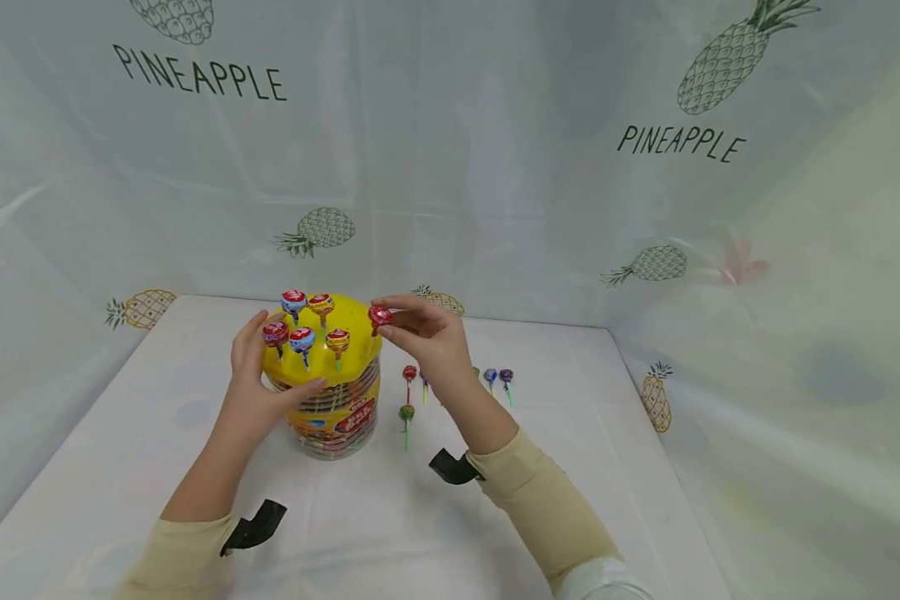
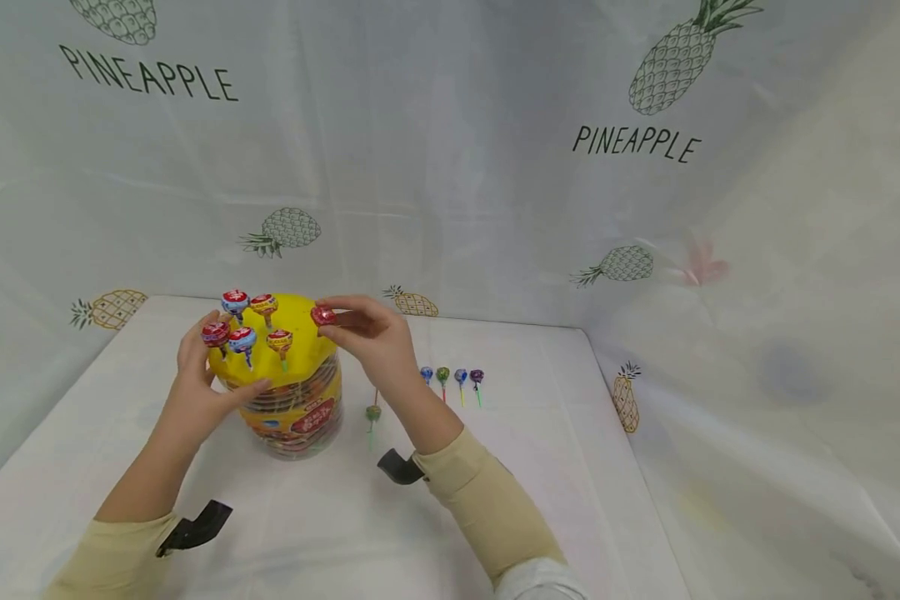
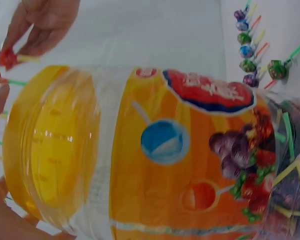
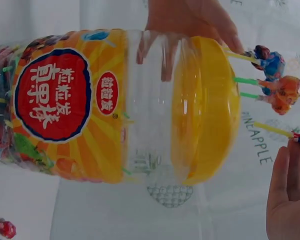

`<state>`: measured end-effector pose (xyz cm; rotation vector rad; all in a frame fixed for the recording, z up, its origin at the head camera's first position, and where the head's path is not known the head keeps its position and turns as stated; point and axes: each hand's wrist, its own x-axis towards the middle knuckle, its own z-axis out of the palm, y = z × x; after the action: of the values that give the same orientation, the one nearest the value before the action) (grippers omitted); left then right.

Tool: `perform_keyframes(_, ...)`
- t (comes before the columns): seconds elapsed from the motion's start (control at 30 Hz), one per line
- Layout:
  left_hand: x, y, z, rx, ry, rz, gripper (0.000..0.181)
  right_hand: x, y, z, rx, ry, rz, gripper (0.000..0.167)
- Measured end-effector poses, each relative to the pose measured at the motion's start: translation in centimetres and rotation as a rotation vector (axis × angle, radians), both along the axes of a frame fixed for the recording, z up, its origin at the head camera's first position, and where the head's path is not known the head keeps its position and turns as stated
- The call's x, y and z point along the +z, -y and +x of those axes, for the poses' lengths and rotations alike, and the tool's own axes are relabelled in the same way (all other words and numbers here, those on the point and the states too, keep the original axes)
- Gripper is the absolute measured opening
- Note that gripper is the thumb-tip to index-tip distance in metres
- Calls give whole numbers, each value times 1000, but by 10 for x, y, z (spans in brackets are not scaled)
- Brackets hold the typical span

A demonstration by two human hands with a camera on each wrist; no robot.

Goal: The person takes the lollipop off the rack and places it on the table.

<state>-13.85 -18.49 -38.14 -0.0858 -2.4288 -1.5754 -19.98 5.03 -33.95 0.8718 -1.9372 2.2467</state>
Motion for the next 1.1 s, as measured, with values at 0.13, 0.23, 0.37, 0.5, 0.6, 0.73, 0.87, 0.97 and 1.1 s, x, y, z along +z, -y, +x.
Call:
perform_keyframes(0.13,1,10,-8,-65,-13,-43,99,-4,-12,2,-15,28,-9,26)
perform_keyframes(0.23,2,16,-14,-108,-11,-76,103,-10,-21,3,-18,66,-1,27)
perform_keyframes(0.37,4,20,-21,-163,10,-86,108,-20,-32,3,-47,123,34,28)
perform_keyframes(0.5,7,23,-26,-203,38,-91,111,-34,-42,2,-62,182,78,27)
perform_keyframes(0.6,8,25,-29,-227,57,-98,113,-46,-48,0,-59,218,114,27)
perform_keyframes(0.73,9,27,-31,-233,80,-103,119,-62,-55,-5,-66,259,149,27)
perform_keyframes(0.87,7,26,-33,-225,80,-103,119,-78,-62,-10,-79,279,172,27)
perform_keyframes(0.97,4,24,-34,-211,68,-94,115,-91,-68,-16,-81,292,197,28)
perform_keyframes(1.1,2,19,-36,-178,46,-92,112,-112,-76,-23,-97,329,236,26)
